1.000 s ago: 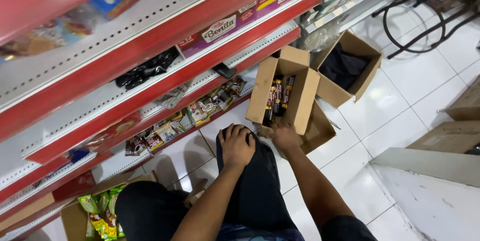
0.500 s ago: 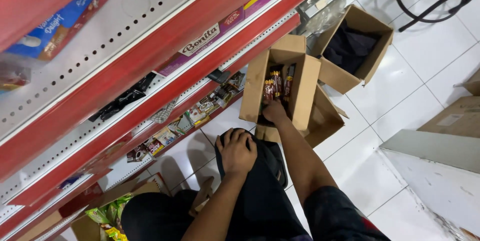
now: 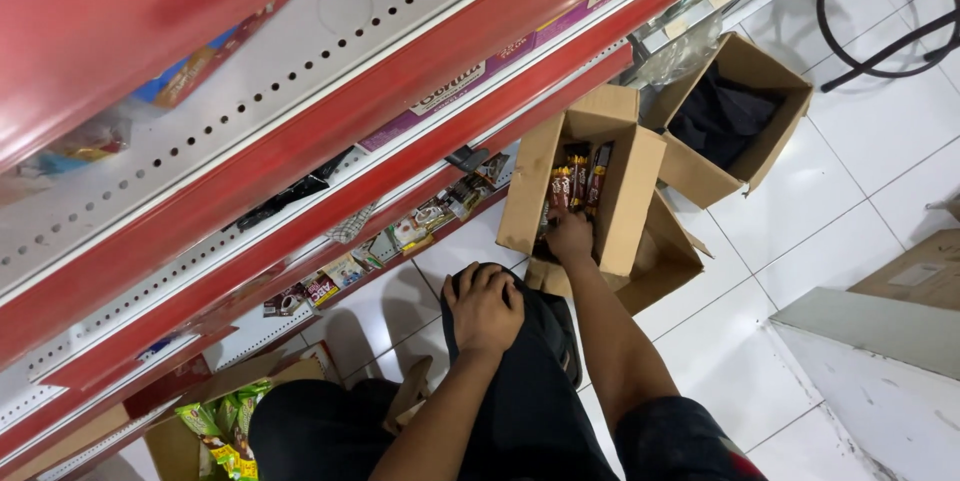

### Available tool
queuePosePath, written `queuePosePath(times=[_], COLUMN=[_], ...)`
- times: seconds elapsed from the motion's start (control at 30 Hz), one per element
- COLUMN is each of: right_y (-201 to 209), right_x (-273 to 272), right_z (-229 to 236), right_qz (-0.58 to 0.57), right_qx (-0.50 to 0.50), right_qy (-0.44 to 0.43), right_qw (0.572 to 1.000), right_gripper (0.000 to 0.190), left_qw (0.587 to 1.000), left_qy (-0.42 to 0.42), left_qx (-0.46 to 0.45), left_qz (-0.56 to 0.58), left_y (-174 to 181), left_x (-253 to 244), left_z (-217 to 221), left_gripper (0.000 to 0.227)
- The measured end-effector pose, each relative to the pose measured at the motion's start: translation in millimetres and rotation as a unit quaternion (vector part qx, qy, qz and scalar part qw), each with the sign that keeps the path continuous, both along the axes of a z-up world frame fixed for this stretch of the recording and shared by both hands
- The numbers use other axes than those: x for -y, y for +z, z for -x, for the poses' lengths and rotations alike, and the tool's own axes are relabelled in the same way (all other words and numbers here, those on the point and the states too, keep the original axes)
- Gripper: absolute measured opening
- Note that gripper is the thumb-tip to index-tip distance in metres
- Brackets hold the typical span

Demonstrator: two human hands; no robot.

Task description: The person sits on the floor of a store snack aisle, takes wrapped snack bars out of cardboard boxes, wipes some bars with a checkered cloth, scans a bar with a handheld barcode scanner, and places the bars onto the lower shelf, arranging them with the other stocked items.

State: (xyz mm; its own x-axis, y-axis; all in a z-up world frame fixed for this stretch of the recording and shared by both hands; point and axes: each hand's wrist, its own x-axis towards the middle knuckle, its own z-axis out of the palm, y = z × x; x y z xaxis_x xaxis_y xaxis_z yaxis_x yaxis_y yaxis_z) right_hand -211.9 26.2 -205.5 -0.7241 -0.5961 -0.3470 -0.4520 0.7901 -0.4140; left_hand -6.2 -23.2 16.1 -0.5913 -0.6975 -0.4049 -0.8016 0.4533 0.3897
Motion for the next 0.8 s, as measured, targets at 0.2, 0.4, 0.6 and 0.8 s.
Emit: queuePosePath(times=[0.2,0.4,0.6,0.8], right_y=[90,201,248,289], right_x=[-32,-41,-41,-15], right_z=[-10,-76,-161,-235], right_qz=[0.235,0.332,0.285,0.326], right_qx=[0.049,0.065,-0.067,-0.018], right_qy=[-0.117,-0.125,0.17,0.436], right_qw=[0.964,0.933,0.941,0.839], right_gripper=[0.034,0.058,0.046,0.059], left_qw=[1.0,0.989,0.774,0.642], left_qy=[0.004,0.051,0.259,0.376], left_qx=[-0.02,-0.137,-0.477,-0.545], left_qz=[0.009,-0.005,-0.327,-0.387], left_y=[0,-19,-15,-38], left_x=[0,-5,11,32], left_z=[-1,-9,-50,-177], left_gripper=[0.032,0.045,0.063,0.054])
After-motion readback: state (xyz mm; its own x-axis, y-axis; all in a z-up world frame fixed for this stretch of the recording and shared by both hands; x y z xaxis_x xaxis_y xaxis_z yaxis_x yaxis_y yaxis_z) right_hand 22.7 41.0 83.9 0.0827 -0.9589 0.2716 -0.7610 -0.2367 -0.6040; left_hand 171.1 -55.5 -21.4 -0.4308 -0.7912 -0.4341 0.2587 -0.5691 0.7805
